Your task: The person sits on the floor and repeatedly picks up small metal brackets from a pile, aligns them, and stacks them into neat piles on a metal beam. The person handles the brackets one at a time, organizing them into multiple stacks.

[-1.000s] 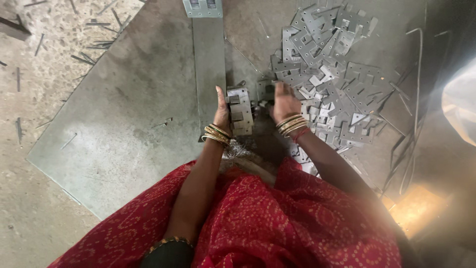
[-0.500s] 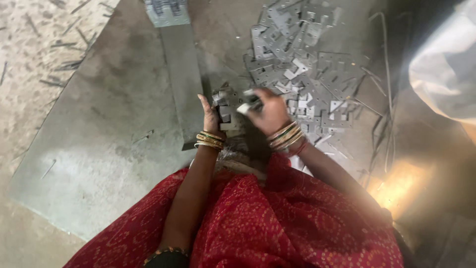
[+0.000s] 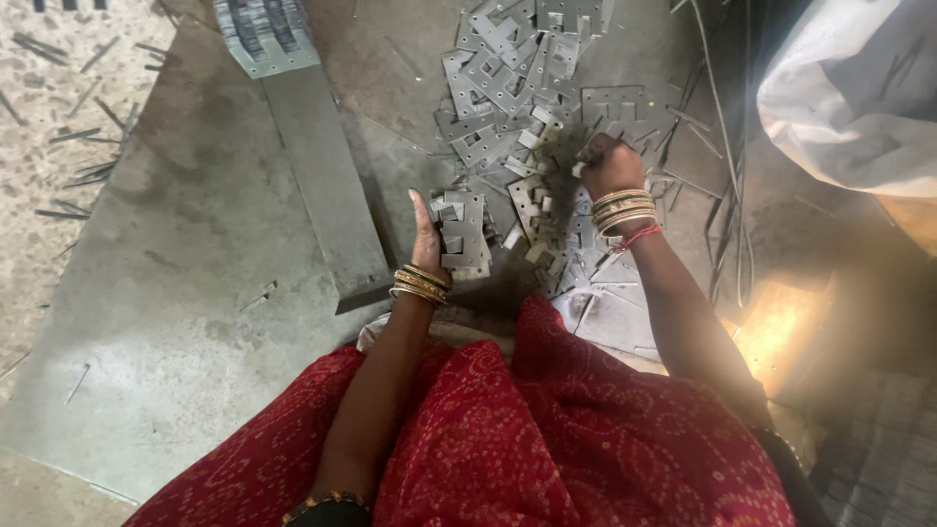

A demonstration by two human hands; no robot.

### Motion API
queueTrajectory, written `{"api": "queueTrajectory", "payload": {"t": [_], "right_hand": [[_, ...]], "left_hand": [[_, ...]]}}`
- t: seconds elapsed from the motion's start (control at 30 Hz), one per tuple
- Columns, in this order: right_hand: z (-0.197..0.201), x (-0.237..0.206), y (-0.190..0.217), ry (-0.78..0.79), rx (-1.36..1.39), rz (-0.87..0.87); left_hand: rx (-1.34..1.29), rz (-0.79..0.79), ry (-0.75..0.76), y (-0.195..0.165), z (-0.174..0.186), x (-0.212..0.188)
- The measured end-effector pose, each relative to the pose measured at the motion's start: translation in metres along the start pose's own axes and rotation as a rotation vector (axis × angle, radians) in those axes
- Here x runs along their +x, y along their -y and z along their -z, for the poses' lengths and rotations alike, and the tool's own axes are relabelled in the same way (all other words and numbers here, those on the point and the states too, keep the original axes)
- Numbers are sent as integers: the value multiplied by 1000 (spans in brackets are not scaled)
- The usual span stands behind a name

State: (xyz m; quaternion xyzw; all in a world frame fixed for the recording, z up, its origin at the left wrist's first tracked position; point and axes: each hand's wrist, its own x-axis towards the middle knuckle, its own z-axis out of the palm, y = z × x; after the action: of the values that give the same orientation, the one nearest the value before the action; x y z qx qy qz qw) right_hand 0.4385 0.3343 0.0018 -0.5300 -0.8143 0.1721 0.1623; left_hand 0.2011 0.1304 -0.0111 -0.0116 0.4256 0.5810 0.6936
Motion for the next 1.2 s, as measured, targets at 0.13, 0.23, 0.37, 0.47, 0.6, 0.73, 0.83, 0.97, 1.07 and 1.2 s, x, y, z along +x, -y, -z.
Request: {"api": "queueTrajectory", "payload": {"t": [0.13,0.23,0.37,0.47,0.6,0.73,0.83,0.97,1.07,1.2], "right_hand": [[-3,-11,10,42,-66,31],[-11,-11,13,-140,-205,199],[-6,-3,0,-23,53,41],[10,-10,-8,138,321,-4],[28,-29,7,403,727,-132],[20,-39,26,268,-26,-131],[-1,-47,24,318,-168,-252],[-13,-51,4,97,151,-169],[-4,-51,1,97,261,-120],[20,-71,38,-123,127,249]], "left_hand": [[-10,15,3,6,-6,5],[9,27,-17,13,-6,9],[-31,-20,31,19,-4,12],[-40,-9,1,20,-7,15],[12,-39,18,20,-17,20],[116,18,-77,21,-28,20],[225,36,-128,22,-27,17],[299,-7,-190,20,-16,15],[130,-15,-35,21,-8,20],[1,86,106,30,7,34]]}}
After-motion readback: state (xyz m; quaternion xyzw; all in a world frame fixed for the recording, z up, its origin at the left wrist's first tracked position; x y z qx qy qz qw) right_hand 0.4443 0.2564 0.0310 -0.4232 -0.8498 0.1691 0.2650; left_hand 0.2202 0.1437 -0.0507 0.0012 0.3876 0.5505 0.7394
